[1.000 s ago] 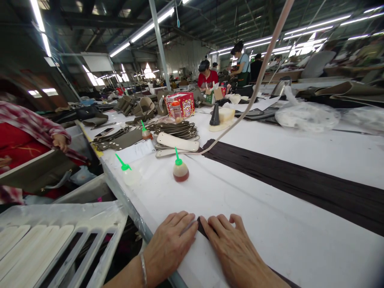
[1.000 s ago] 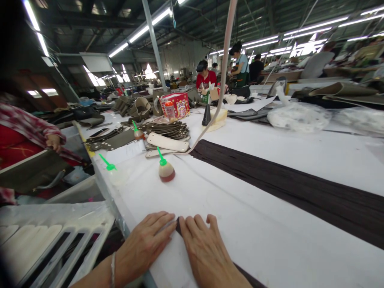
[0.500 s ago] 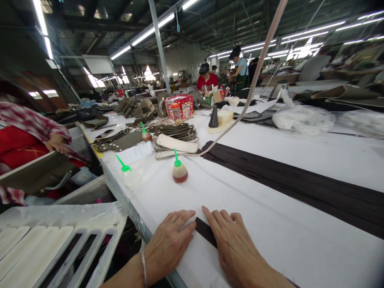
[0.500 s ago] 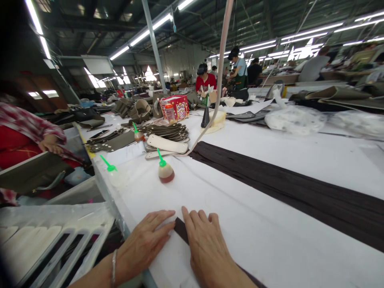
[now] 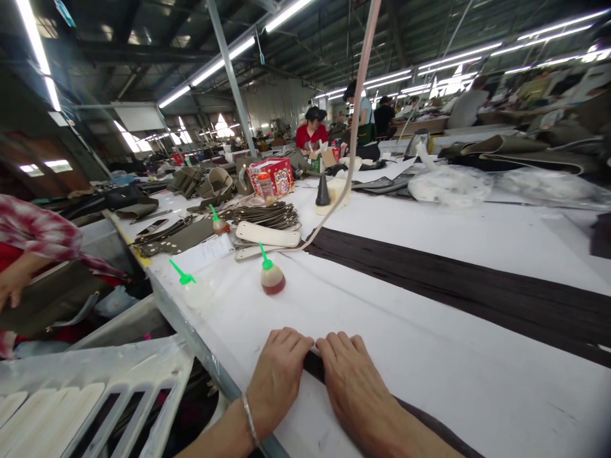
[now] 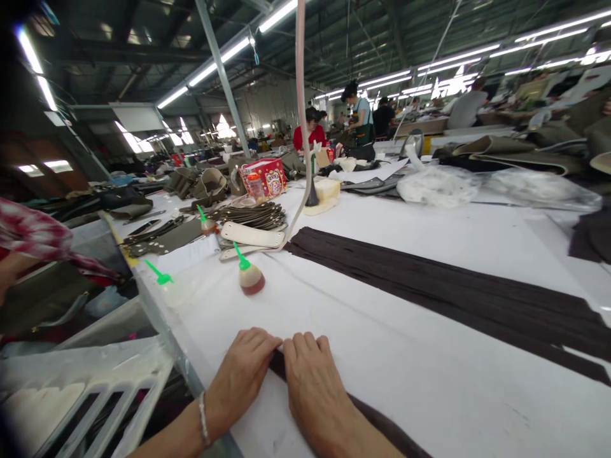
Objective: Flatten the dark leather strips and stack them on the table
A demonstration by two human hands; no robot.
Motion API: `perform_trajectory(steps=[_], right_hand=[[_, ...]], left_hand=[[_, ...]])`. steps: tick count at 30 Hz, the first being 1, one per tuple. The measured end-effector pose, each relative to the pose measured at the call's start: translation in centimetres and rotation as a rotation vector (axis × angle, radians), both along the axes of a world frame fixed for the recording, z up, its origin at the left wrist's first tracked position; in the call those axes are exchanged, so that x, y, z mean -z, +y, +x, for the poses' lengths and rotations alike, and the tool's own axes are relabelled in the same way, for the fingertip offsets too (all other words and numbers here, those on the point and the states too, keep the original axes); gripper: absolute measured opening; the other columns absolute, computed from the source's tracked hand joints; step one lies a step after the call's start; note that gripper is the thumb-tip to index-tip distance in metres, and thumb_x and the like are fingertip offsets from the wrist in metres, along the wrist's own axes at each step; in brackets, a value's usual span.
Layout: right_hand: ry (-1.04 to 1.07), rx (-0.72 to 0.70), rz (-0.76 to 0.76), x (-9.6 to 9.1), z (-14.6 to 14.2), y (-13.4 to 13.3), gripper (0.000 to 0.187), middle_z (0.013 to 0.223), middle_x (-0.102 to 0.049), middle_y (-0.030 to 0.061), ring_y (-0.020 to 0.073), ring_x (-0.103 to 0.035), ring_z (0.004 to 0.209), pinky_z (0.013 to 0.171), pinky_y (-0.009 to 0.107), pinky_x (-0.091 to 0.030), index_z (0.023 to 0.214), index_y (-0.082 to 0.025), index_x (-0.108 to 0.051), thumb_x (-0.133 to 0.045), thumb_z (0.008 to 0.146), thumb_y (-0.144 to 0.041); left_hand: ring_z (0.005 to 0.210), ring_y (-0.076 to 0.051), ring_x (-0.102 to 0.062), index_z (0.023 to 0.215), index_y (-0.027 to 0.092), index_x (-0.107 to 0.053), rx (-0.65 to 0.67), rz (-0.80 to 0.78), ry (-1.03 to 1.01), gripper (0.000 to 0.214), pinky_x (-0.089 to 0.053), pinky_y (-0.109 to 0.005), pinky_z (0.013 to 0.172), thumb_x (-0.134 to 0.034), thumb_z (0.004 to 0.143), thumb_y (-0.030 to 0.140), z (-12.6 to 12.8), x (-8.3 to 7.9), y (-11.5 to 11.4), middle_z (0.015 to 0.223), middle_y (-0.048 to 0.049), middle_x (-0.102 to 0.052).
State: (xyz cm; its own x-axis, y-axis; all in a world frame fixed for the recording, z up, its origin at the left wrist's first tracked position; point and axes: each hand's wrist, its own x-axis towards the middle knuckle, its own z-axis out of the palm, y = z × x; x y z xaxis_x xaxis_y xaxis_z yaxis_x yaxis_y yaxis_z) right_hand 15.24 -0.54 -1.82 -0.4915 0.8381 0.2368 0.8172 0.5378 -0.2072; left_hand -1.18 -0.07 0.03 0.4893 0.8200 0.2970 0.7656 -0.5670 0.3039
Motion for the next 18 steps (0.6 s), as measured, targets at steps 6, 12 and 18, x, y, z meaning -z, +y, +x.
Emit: perform_trajectory(steps=[6, 12, 18], right_hand=[[0.037, -0.05, -0.057, 0.2, 1.2, 0.4, 0.019, 0.089, -0.055, 0.0029, 0.0232, -0.046, 0.081, 0.075, 0.038, -0.029, 0.091, -0.018, -0.055, -0.052, 0.084, -0.001], [0.003, -0.143, -0.029, -0.1, 2.2, 0.1, 0.023, 0.088, -0.053, 0.0026, 0.0212, -0.047, 0.078, 0.078, 0.036, -0.032, 0.09, -0.017, -0.054, -0.053, 0.082, 0.005], [-0.056, -0.267, 0.084, -0.3, 3.8, -0.6, 0.018, 0.085, -0.051, 0.0012, 0.0196, -0.046, 0.075, 0.082, 0.037, -0.034, 0.085, -0.017, -0.05, -0.055, 0.083, 0.0]], left_hand=[[0.088, -0.021, -0.053, 0.104, 0.017, -0.061, 0.156, 0.02, 0.002, 0.026, -0.046, -0.037, 0.079, -0.04, 0.092, 0.007, -1.0, 0.6, 0.3, 0.091, -0.005, -0.062], [0.087, -0.02, -0.055, 0.11, 0.016, -0.06, 0.216, 0.026, 0.007, 0.027, -0.051, -0.035, 0.079, -0.038, 0.095, 0.009, -1.5, 1.2, 0.4, 0.093, -0.006, -0.062], [0.089, -0.02, -0.056, 0.119, 0.016, -0.056, 0.262, 0.072, 0.063, 0.029, -0.053, -0.037, 0.08, -0.039, 0.096, 0.014, -1.9, 1.4, 0.1, 0.097, -0.0075, -0.062]])
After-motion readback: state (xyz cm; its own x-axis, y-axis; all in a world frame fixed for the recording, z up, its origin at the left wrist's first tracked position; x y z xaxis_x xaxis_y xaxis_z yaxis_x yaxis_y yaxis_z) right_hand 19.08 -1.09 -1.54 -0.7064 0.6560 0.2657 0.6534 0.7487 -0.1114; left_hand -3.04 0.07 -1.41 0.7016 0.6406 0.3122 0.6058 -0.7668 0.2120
